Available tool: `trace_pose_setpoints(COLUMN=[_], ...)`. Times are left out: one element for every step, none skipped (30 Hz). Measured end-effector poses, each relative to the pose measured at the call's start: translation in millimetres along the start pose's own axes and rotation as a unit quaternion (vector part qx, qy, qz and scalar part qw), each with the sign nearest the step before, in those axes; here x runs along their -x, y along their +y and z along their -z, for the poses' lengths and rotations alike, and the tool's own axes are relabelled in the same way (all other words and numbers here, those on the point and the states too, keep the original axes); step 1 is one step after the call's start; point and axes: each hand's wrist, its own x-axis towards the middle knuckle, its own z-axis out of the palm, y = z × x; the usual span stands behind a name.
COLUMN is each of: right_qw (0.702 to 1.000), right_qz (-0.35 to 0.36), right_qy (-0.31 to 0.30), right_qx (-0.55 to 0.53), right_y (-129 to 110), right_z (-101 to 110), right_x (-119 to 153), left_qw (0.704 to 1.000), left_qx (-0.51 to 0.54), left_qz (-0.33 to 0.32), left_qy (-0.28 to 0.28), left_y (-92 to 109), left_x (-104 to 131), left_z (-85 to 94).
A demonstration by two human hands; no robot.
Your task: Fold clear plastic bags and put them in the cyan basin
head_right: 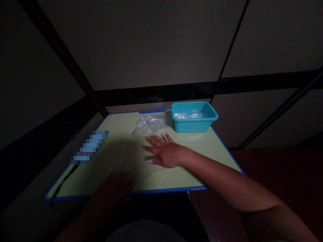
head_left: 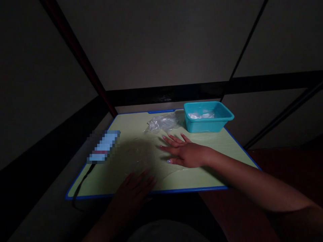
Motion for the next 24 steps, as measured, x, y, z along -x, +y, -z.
trace_pose_setpoints(right_qw=[1.0, 0.999, 0.998, 0.997, 0.996, 0.996, 0.996, 0.996, 0.996, 0.996, 0.995, 0.995, 0.994, 0.994, 0.993, 0.993, 0.991, 0.989, 0.985, 0.982, 0.98, 0.98, 0.982, 0.985], right_qz=[0.014, 0.026, 0.036, 0.044, 0.05, 0.055, 0.06, 0.066, 0.073, 0.08, 0.088, 0.095, 0.1, 0.102, 0.1, 0.092, 0.078, 0.062, 0.047, 0.035, 0.026, 0.021, 0.021, 0.025], right_qy=[-0.014, -0.027, -0.039, -0.048, -0.053, -0.054, -0.051, -0.044, -0.034, -0.022, -0.01, 0.002, 0.014, 0.029, 0.049, 0.074, 0.103, 0.136, 0.165, 0.186, 0.197, 0.197, 0.187, 0.17], right_qx=[-0.008, -0.018, -0.029, -0.038, -0.044, -0.047, -0.047, -0.046, -0.045, -0.044, -0.043, -0.041, -0.039, -0.035, -0.031, -0.025, -0.017, -0.009, -0.001, 0.005, 0.01, 0.014, 0.017, 0.019], right_y=[1.5, 3.2, 5.1, 6.7, 7.8, 8.3, 8.2, 7.4, 6.1, 4.4, 2.7, 1.1, -0.2, -1.1, -1.4, -1.2, -0.5, 0.6, 1.9, 3.2, 4.3, 5.2, 5.7, 6.0], right_z=[-2.5, -6.0, -10.0, -14.1, -17.9, -21.0, -23.2, -24.6, -25.2, -25.2, -24.9, -24.4, -24.0, -23.6, -23.3, -22.8, -22.2, -21.4, -20.2, -18.8, -17.3, -15.9, -14.9, -14.3], right_x=[3.8, 7.2, 10.2, 12.8, 15.0, 17.0, 18.6, 20.1, 21.2, 22.1, 22.6, 22.7, 22.4, 21.7, 20.7, 19.5, 18.3, 17.0, 15.8, 14.8, 13.9, 13.3, 12.7, 12.3], left_qw=[1.0, 1.0, 0.999, 0.998, 0.998, 0.997, 0.996, 0.995, 0.993, 0.99, 0.987, 0.984, 0.98, 0.978, 0.976, 0.975, 0.974, 0.973, 0.972, 0.971, 0.971, 0.972, 0.973, 0.974], left_qx=[0.003, 0.009, 0.016, 0.025, 0.034, 0.046, 0.058, 0.073, 0.089, 0.106, 0.121, 0.134, 0.139, 0.142, 0.141, 0.139, 0.138, 0.139, 0.141, 0.143, 0.146, 0.148, 0.15, 0.151], left_qz=[0.0, 0.002, 0.004, 0.008, 0.011, 0.014, 0.018, 0.026, 0.037, 0.053, 0.07, 0.087, 0.106, 0.119, 0.131, 0.141, 0.151, 0.162, 0.171, 0.177, 0.177, 0.175, 0.171, 0.165], left_qy=[0.012, 0.026, 0.039, 0.049, 0.053, 0.056, 0.058, 0.06, 0.064, 0.071, 0.079, 0.086, 0.092, 0.097, 0.099, 0.097, 0.092, 0.083, 0.075, 0.067, 0.06, 0.054, 0.049, 0.045], left_y=[-0.9, -1.9, -2.9, -3.7, -4.2, -4.4, -4.4, -4.2, -4.0, -3.9, -4.2, -5.0, -6.5, -8.6, -11.4, -14.9, -18.8, -23.0, -27.2, -31.2, -34.8, -37.8, -40.1, -41.7], left_x=[1.7, 3.5, 5.3, 6.8, 7.9, 8.5, 8.3, 7.1, 4.8, 1.4, -3.1, -8.6, -14.9, -21.7, -29.0, -36.5, -44.1, -51.7, -59.2, -66.4, -73.3, -79.6, -85.2, -90.2], left_z=[-2.0, -4.2, -6.4, -8.2, -9.3, -9.5, -8.5, -6.4, -3.0, 1.2, 6.1, 11.2, 16.1, 20.4, 23.8, 26.3, 27.8, 28.1, 27.5, 26.0, 23.8, 21.2, 18.4, 15.6])
